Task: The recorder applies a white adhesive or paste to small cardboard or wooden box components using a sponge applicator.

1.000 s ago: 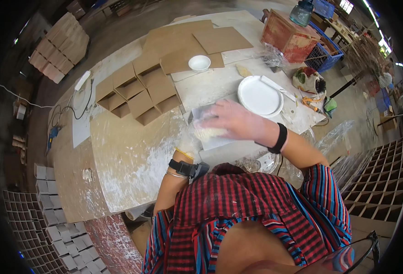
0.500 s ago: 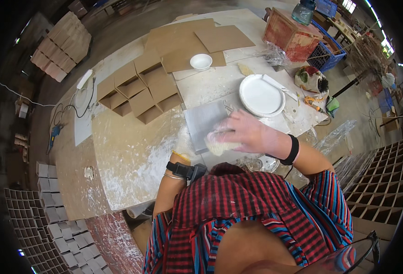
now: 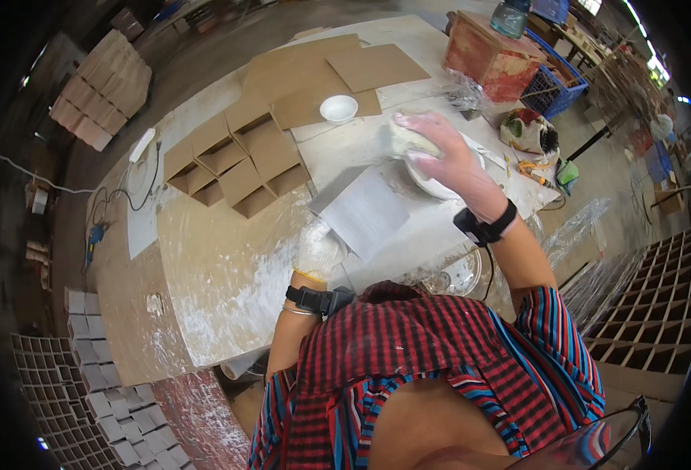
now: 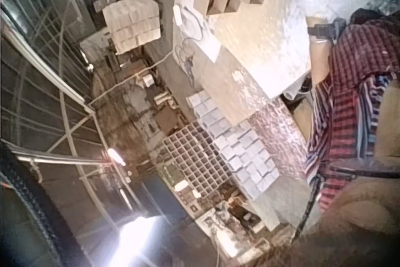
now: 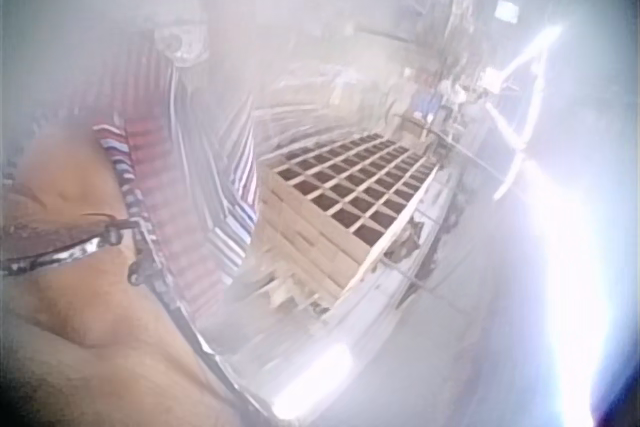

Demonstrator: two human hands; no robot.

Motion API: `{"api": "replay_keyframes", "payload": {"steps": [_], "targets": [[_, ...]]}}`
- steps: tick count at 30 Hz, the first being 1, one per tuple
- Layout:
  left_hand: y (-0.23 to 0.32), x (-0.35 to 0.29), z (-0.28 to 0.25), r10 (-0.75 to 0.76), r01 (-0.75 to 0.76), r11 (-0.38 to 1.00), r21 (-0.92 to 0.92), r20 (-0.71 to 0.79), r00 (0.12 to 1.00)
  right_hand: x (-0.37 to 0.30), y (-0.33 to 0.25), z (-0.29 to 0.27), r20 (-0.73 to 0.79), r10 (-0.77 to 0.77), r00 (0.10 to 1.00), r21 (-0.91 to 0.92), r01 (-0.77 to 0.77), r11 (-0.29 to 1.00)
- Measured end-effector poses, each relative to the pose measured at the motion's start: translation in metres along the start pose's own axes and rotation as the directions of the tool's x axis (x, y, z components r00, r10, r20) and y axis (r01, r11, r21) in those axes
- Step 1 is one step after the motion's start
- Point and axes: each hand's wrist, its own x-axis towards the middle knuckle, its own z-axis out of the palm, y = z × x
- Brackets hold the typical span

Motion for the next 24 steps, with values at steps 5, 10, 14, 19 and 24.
{"api": "replay_keyframes", "payload": {"steps": [5, 10, 14, 19, 24], "targets": [[0.006, -0.006, -0.028, 0.248, -0.142, 0.661, 0.737, -0.035, 0.968, -0.012, -0.011, -0.003, -0.026, 0.1, 0.995, 0.13, -0.096, 0.987], [0.013, -0.004, -0.035, 0.149, -0.18, 0.98, -0.089, -0.274, 0.95, -0.018, -0.016, 0.003, -0.021, 0.104, 0.994, 0.173, -0.099, 0.98], [0.018, -0.004, -0.026, 0.186, -0.194, 0.981, -0.022, -0.197, 0.963, -0.013, -0.025, 0.006, 0.008, 0.064, 0.998, 0.24, -0.064, 0.969], [0.005, 0.009, -0.009, 0.131, -0.115, 0.99, 0.086, -0.22, 0.967, 0.01, -0.041, 0.012, 0.096, -0.182, 0.979, -0.027, 0.185, 0.982], [-0.003, 0.017, -0.001, 0.048, -0.051, 0.999, -0.018, -0.129, 0.99, 0.016, -0.058, 0.023, 0.234, -0.316, 0.92, -0.068, 0.339, 0.938]]}}
